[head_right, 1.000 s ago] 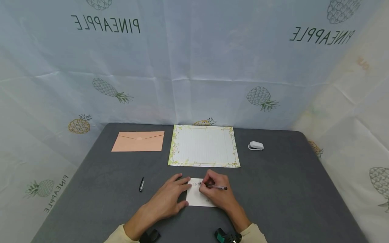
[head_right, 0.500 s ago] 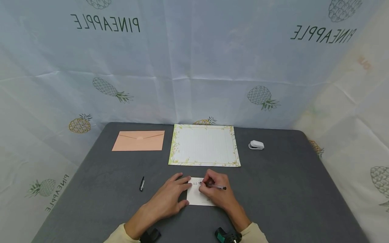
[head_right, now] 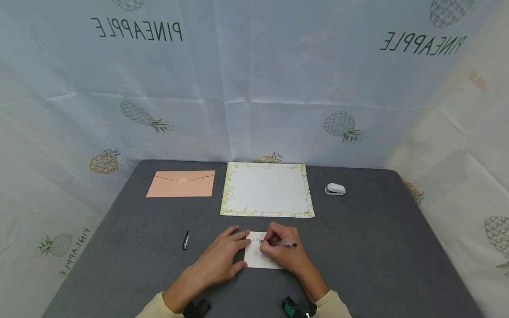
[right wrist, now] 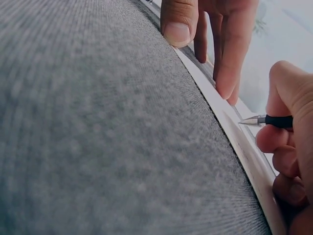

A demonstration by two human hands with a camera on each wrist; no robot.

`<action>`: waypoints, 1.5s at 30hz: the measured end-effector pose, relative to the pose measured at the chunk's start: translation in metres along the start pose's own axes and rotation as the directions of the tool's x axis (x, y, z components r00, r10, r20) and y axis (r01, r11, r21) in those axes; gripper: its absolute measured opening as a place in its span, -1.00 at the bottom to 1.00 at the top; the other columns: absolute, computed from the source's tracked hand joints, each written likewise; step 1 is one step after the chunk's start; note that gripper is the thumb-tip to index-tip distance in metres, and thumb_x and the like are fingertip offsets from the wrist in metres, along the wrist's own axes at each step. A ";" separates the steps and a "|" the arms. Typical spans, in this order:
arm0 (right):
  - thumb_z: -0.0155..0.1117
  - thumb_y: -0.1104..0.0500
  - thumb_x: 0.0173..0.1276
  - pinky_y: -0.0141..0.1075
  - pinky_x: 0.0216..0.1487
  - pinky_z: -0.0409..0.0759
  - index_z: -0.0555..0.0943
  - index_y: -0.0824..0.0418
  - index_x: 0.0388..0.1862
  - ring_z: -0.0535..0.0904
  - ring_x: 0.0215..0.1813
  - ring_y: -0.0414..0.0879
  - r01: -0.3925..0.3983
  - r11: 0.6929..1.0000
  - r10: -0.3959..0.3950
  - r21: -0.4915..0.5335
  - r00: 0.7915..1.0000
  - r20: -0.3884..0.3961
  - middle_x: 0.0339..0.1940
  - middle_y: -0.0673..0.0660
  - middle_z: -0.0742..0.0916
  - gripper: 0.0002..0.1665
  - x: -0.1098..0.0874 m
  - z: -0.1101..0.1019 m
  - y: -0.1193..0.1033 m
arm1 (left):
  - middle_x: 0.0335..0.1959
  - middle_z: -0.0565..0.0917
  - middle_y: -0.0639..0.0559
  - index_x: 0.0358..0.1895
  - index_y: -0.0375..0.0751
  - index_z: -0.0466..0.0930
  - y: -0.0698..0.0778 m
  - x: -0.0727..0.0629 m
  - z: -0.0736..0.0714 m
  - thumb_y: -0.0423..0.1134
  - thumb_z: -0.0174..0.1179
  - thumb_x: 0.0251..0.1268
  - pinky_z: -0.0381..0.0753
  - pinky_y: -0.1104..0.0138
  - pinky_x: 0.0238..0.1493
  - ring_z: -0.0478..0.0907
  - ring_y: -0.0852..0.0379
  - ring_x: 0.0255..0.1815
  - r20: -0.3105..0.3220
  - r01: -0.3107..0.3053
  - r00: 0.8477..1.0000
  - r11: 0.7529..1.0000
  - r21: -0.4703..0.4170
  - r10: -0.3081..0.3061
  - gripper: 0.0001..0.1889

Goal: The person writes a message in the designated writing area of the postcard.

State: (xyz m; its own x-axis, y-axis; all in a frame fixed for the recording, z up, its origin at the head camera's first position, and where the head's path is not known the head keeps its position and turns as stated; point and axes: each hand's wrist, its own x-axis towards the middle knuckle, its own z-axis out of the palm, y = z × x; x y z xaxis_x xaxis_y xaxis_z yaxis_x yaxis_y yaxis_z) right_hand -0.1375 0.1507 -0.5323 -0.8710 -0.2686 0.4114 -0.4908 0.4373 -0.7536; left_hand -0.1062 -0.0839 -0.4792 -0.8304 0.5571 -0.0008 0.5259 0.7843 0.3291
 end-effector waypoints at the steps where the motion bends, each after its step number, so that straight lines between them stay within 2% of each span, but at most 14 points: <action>1: 0.46 0.44 0.12 -0.48 -0.52 0.36 0.60 -0.19 -0.48 0.39 -0.56 -0.38 -0.002 1.000 0.002 0.003 1.000 0.001 -0.60 -0.27 0.61 -0.52 0.000 0.000 0.000 | 0.50 0.66 -0.06 0.34 -0.13 0.76 0.000 0.000 0.000 -0.08 0.62 0.29 0.53 -0.10 0.59 0.49 -0.23 0.59 -0.001 0.000 1.000 1.000 0.001 0.000 -0.44; 7: 0.47 0.45 0.13 -0.47 -0.51 0.37 0.60 -0.20 -0.47 0.41 -0.55 -0.37 0.000 1.000 0.000 0.009 1.000 -0.009 -0.59 -0.26 0.62 -0.52 0.000 0.001 -0.001 | 0.51 0.65 -0.06 0.34 -0.13 0.76 -0.001 0.000 0.002 -0.07 0.61 0.31 0.53 -0.11 0.59 0.48 -0.23 0.60 -0.001 0.007 1.000 1.000 -0.006 -0.007 -0.44; 14: 0.45 0.48 0.11 -0.48 -0.52 0.42 0.61 -0.18 -0.44 0.46 -0.54 -0.36 -0.001 1.000 0.003 0.020 0.997 -0.081 -0.54 -0.22 0.69 -0.51 -0.002 -0.001 0.001 | 0.52 0.64 -0.05 0.35 -0.12 0.76 -0.001 0.001 0.001 -0.06 0.60 0.32 0.52 -0.09 0.61 0.47 -0.23 0.61 0.006 0.012 1.000 1.000 0.001 -0.012 -0.44; 27: 0.47 0.45 0.15 -0.46 -0.50 0.43 0.63 -0.17 -0.43 0.44 -0.54 -0.35 -0.022 1.000 0.022 0.010 0.999 -0.028 -0.59 -0.25 0.66 -0.54 -0.002 -0.003 -0.002 | 0.52 0.64 -0.04 0.35 -0.12 0.76 0.000 -0.001 0.000 -0.07 0.60 0.31 0.52 -0.11 0.60 0.47 -0.23 0.61 0.010 0.015 1.000 1.000 -0.010 -0.015 -0.44; 36: 0.47 0.45 0.11 -0.49 -0.52 0.38 0.59 -0.19 -0.46 0.42 -0.55 -0.38 -0.002 1.000 0.002 0.002 0.999 -0.034 -0.59 -0.26 0.64 -0.51 -0.002 -0.003 0.000 | 0.51 0.65 -0.05 0.33 -0.13 0.76 0.000 0.000 0.000 -0.07 0.61 0.29 0.53 -0.11 0.60 0.48 -0.23 0.60 0.006 0.011 1.000 1.000 -0.008 -0.011 -0.44; 45: 0.46 0.52 0.05 -0.52 -0.54 0.30 0.58 -0.11 -0.51 0.36 -0.57 -0.39 0.014 1.000 -0.013 0.012 0.999 -0.052 -0.62 -0.20 0.62 -0.50 -0.002 -0.001 0.001 | 0.50 0.65 -0.04 0.33 -0.11 0.77 0.001 0.000 -0.001 -0.08 0.62 0.28 0.54 -0.12 0.58 0.49 -0.23 0.60 0.000 0.006 1.000 1.000 0.002 -0.006 -0.43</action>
State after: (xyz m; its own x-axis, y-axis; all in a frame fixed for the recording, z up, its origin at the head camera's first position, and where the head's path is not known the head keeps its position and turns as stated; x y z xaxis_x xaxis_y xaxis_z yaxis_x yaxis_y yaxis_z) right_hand -0.1367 0.1531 -0.5333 -0.8646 -0.2292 0.4472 -0.5023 0.4229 -0.7542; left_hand -0.1062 -0.0835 -0.4777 -0.8333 0.5528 -0.0029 0.5216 0.7881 0.3268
